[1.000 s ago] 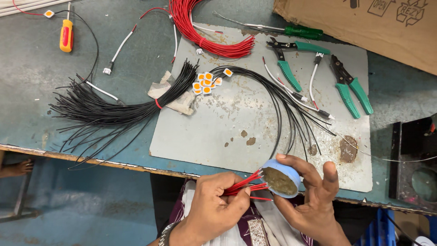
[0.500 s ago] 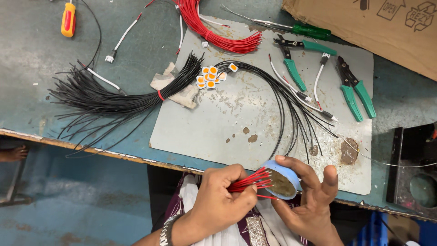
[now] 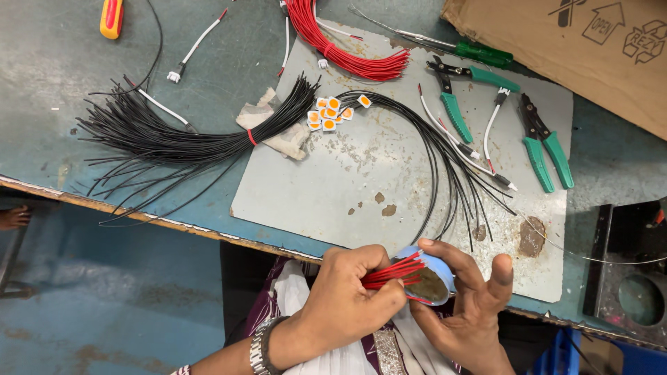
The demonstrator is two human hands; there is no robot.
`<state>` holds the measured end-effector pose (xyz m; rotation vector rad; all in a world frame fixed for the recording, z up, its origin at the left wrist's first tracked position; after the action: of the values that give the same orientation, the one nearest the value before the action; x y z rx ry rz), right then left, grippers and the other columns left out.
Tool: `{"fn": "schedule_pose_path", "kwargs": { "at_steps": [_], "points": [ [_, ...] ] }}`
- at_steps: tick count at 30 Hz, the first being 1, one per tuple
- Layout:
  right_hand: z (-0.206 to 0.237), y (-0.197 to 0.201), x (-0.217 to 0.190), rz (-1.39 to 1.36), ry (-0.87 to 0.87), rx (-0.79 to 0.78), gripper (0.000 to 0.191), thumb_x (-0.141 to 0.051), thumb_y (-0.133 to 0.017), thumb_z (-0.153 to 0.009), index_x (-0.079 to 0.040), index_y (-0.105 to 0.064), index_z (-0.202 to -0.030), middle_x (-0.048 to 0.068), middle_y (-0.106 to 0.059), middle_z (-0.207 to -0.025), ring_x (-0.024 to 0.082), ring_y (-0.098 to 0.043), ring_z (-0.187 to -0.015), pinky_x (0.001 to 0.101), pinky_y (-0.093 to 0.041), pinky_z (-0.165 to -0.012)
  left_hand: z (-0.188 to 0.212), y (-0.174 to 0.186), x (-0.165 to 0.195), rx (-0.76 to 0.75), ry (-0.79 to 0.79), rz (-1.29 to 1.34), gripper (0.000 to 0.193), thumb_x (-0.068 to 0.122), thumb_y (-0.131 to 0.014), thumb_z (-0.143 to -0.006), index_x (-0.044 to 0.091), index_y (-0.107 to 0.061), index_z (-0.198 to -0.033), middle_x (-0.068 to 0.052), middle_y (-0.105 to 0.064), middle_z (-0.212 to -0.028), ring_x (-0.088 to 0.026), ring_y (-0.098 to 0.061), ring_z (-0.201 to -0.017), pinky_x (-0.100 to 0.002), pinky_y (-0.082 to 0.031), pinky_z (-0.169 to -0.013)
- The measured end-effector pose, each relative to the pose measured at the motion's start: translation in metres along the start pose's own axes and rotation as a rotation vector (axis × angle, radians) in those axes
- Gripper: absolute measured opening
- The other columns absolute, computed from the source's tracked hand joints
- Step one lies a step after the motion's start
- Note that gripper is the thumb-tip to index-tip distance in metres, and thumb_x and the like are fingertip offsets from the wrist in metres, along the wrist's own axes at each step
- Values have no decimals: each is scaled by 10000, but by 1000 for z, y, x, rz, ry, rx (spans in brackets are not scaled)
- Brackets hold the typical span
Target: The person solders red and black wires to small square LED modules on a workbench. They strip wire ends with pliers, apply flux, and use a soldering iron to attach wires to the LED contacts, repeating the process for multiple units.
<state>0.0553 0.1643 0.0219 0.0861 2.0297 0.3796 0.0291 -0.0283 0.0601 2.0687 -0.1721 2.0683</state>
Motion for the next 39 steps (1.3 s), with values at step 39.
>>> {"fn": "schedule_pose_path", "kwargs": {
  "at_steps": [39],
  "points": [
    [-7,7,2,194,-8,20,1295,99,-783,-709,-312,91,-1572,217,-535,-1376,311,-618,-1238,423,-545,-1022,4,-1,-8,-13,31,38,252,92,-710,-822,-9,-549,-658,-3,-513,-533,-3,-413,-545,-269,-330,-440]
  ]
}}
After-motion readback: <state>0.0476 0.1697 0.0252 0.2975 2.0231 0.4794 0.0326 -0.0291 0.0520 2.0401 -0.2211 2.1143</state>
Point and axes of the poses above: each hand's wrist, its own z-axis away from the middle knuckle, its own y-axis out of the back of the hand, x = y × z, the point moved 3 cm from there along -z, towards the middle knuckle
